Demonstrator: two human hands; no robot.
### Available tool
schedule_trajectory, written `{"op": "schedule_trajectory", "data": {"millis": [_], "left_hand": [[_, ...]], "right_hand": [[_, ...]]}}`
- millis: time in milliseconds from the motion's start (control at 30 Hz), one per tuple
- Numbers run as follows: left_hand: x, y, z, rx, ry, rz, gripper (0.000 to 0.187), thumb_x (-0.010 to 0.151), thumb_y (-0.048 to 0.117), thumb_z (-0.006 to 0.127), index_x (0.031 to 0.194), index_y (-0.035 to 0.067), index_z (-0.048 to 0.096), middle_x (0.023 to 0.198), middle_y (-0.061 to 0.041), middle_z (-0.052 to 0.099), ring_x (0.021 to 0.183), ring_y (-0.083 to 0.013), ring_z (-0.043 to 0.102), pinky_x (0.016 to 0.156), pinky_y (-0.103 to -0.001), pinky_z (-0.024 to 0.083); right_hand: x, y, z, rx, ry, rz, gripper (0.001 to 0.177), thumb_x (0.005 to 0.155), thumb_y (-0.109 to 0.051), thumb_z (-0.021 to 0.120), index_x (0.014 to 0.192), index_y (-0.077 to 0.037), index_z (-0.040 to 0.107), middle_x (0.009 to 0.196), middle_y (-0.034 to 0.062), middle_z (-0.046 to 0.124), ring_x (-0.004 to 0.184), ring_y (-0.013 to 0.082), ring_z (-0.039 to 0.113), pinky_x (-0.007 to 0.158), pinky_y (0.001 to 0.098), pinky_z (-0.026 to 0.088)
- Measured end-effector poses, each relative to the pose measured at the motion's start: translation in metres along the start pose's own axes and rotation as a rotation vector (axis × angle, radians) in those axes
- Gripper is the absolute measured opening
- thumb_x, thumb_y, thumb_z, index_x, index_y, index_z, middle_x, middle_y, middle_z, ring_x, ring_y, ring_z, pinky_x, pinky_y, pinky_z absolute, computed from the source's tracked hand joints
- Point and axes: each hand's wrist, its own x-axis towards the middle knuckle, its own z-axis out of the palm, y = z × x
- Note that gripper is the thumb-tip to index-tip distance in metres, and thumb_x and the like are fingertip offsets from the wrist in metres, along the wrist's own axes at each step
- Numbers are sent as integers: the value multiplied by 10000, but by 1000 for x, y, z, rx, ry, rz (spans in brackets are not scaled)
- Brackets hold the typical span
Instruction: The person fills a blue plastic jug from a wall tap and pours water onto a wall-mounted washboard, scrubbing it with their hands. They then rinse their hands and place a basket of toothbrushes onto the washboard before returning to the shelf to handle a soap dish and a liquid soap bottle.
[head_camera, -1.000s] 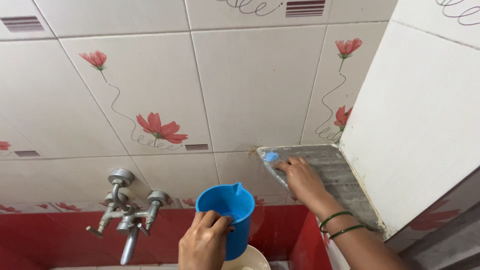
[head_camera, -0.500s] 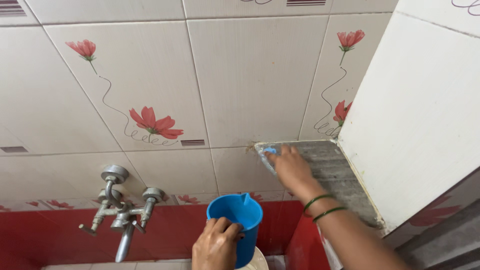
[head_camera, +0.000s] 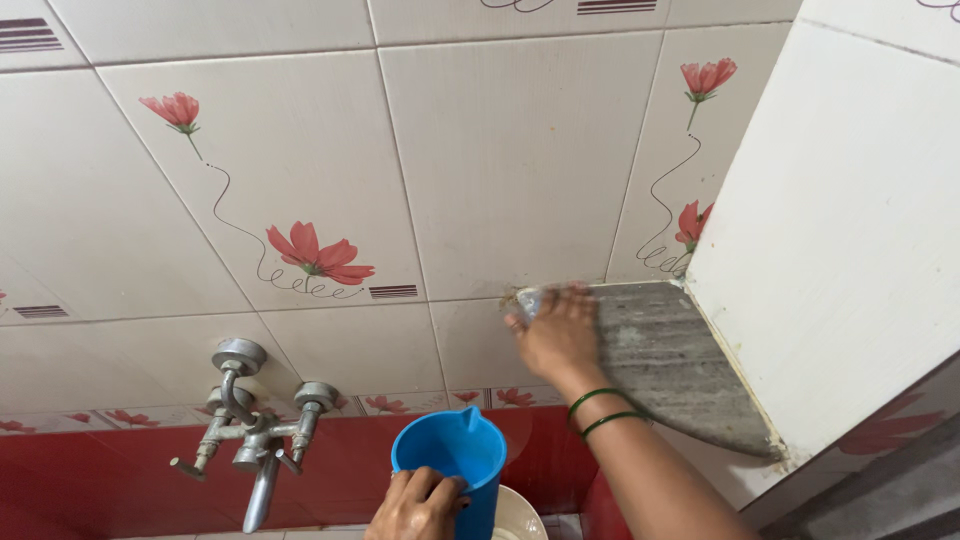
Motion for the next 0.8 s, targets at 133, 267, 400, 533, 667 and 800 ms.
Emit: {"op": "schedule_trajectory", "data": {"millis": [133,267,400,533,667,800], "left_hand": [[2,4,-9,-20,-37,-4,313,687,209,840,999,213,827,917,-12,684,955,-219,670,780,-375,602],[-2,16,-27,-23,47,-10,244,701,218,827,944,205,820,901,-6,681,932,-232,667,690,-376,602],[-2,25,-44,9,47,-25,226,712,243,816,934,203,815,914,1,685,877,-206,668,702,-378,603],[-7,25,-52,39,68,-33,236,708,245,814,940,206,814,906,-2,682,874,-212,665,725,-383,602],[-17,12,-51,12,112,14,243,694,217,825,935,190,812,906,-18,686,902,-256,666,716,-393,591],[-28,0,-46,-38,155,145,193,689,184,821,878,153,793,913,-46,676,903,-281,671,799,-421,581]], "right_hand": [[-24,-22,-8,431,-147,-410,521,1014,-417,477,1275,1,649,1307,273,657,1243,410,607,1042,502,473],[-35,-28,-16,405,-150,-391,256,945,-234,677,955,-2,783,875,282,716,860,412,731,758,480,581],[-35,-33,-35,436,-28,-416,115,810,-135,788,847,-26,796,786,251,708,760,386,738,695,455,586],[-37,-41,-59,453,-16,-400,90,756,-90,805,779,-4,796,760,216,732,751,331,761,691,421,599],[-37,-45,-60,443,-28,-282,135,817,-102,751,799,32,752,709,216,717,709,332,763,689,408,611],[-43,-41,-37,407,115,-572,241,788,-164,744,999,-52,779,987,220,722,902,346,731,802,432,582]]}}
